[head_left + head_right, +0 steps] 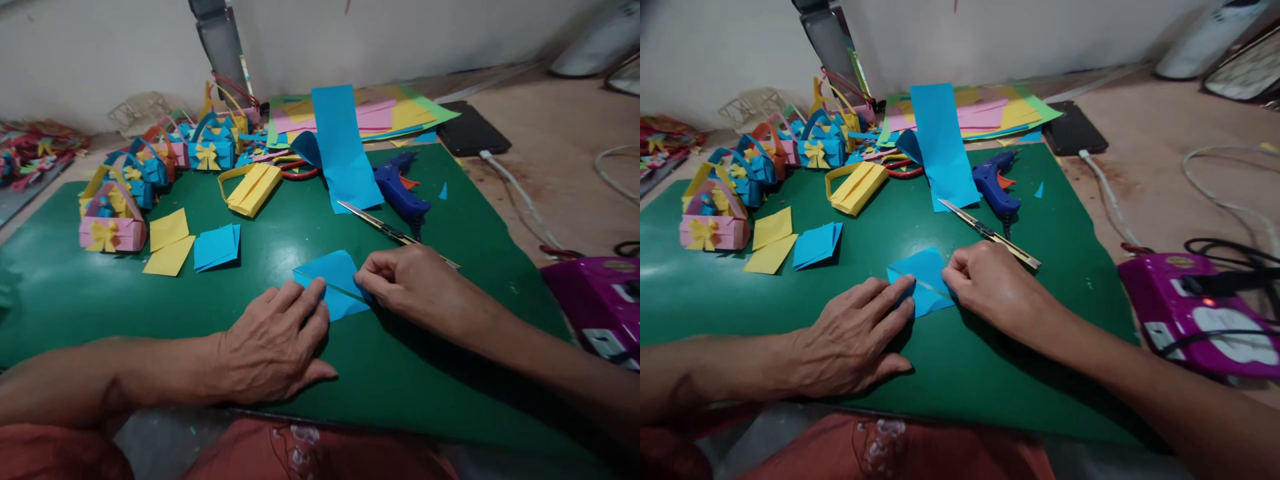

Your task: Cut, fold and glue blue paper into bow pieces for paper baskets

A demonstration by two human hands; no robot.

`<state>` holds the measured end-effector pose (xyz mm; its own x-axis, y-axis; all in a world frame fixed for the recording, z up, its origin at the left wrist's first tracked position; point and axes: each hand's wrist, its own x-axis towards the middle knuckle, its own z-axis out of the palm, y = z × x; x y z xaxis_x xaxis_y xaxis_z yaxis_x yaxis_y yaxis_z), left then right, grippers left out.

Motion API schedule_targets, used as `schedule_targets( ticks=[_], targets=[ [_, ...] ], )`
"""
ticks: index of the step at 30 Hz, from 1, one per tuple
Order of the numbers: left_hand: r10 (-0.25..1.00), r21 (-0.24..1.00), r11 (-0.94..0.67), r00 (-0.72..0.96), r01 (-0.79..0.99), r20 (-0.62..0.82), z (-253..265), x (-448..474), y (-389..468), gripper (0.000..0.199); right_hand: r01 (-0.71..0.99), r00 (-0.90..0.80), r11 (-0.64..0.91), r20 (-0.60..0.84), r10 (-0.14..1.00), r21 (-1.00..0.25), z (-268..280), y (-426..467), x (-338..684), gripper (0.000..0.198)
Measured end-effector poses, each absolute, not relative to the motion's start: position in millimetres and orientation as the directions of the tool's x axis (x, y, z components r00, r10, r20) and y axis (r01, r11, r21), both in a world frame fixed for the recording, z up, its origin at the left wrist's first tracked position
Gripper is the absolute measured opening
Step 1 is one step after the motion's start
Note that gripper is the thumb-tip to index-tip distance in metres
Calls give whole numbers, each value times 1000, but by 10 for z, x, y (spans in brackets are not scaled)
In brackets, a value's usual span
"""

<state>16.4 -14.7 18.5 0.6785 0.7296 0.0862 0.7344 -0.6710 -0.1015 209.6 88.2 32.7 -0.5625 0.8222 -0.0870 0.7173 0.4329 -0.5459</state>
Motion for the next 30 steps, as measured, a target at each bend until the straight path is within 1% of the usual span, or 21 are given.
schedule_targets(
  ticks=[4, 9, 12, 14, 16, 18, 19, 21, 23, 26, 30],
  targets=[
    [734, -103, -664, 672, 740, 96, 160, 168, -174, 59, 748, -537, 422, -94, 838, -512, 390, 853, 2090, 33],
    [733, -108, -651, 660, 751, 166, 92, 167, -205, 52, 751, -534, 418, -97, 840, -511, 421, 799, 2094, 37],
    [714, -115, -667, 676, 736, 182, 78, 167, -214, 51, 717, -551, 454, -30, 834, -529, 389, 795, 2103, 32],
    [714, -102, -674, 680, 732, 168, 80, 169, -216, 49, 698, -552, 507, 71, 831, -505, 382, 821, 2124, 24],
    [724, -88, -668, 673, 739, 153, 86, 171, -212, 47, 731, -526, 550, 180, 831, -403, 423, 881, 2163, 17],
    [732, -75, -662, 665, 746, 151, 91, 173, -204, 47, 808, -487, 538, 242, 839, -239, 520, 972, 2214, 17],
    [733, -69, -661, 663, 747, 152, 93, 173, -199, 47, 848, -461, 507, 258, 849, -157, 581, 1026, 2237, 19],
    [732, -60, -664, 665, 745, 150, 96, 173, -190, 48, 914, -386, 405, 244, 890, -33, 695, 1144, 2264, 23],
    [731, -59, -667, 667, 743, 142, 101, 171, -183, 47, 943, -333, 331, 129, 934, 43, 751, 1267, 2255, 27],
    [739, -58, -660, 661, 749, 128, 115, 169, -178, 46, 949, -314, 312, 50, 948, 40, 693, 1442, 2192, 32],
    [738, -56, -665, 667, 744, 97, 136, 168, -172, 47, 962, -269, 270, 14, 963, -39, 586, 1585, 2136, 44]
  ],
)
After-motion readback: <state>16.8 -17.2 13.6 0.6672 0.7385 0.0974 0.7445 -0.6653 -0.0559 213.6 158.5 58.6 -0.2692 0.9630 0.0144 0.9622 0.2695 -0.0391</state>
